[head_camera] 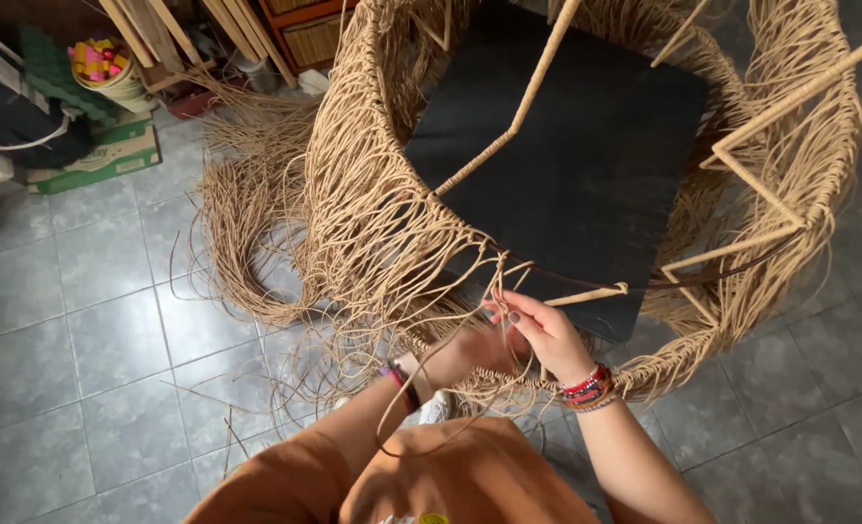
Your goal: Weave and tie natural fibers onto a circular furniture frame
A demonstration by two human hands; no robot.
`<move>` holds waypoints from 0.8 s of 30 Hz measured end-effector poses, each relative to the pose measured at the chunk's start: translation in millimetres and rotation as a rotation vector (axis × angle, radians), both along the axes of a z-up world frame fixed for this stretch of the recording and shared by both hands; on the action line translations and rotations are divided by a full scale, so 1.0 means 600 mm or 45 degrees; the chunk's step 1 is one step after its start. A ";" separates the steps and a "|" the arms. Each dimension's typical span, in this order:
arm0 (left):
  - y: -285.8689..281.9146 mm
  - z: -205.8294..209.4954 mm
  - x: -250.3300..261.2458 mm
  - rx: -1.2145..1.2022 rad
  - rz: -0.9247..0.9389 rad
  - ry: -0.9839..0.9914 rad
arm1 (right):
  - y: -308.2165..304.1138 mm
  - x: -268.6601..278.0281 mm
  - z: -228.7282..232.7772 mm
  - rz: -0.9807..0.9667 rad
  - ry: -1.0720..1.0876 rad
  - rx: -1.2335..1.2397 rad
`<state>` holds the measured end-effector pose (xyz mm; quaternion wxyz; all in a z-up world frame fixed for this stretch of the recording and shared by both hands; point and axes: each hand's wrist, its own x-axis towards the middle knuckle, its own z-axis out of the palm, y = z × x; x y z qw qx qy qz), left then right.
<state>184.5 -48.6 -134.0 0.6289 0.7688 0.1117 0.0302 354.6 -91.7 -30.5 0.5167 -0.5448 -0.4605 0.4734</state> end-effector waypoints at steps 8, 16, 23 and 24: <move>0.052 0.000 -0.004 -0.098 0.012 -0.398 | 0.003 -0.005 0.015 -0.004 -0.136 -0.068; -0.033 -0.095 -0.066 0.869 -0.622 0.423 | 0.002 -0.006 0.021 -0.012 -0.064 -0.065; -0.061 -0.063 -0.081 1.433 -0.364 0.273 | 0.001 0.000 0.001 -0.005 0.053 -0.046; -0.038 0.010 -0.046 1.435 -0.365 0.274 | 0.005 -0.004 0.008 -0.005 0.054 -0.044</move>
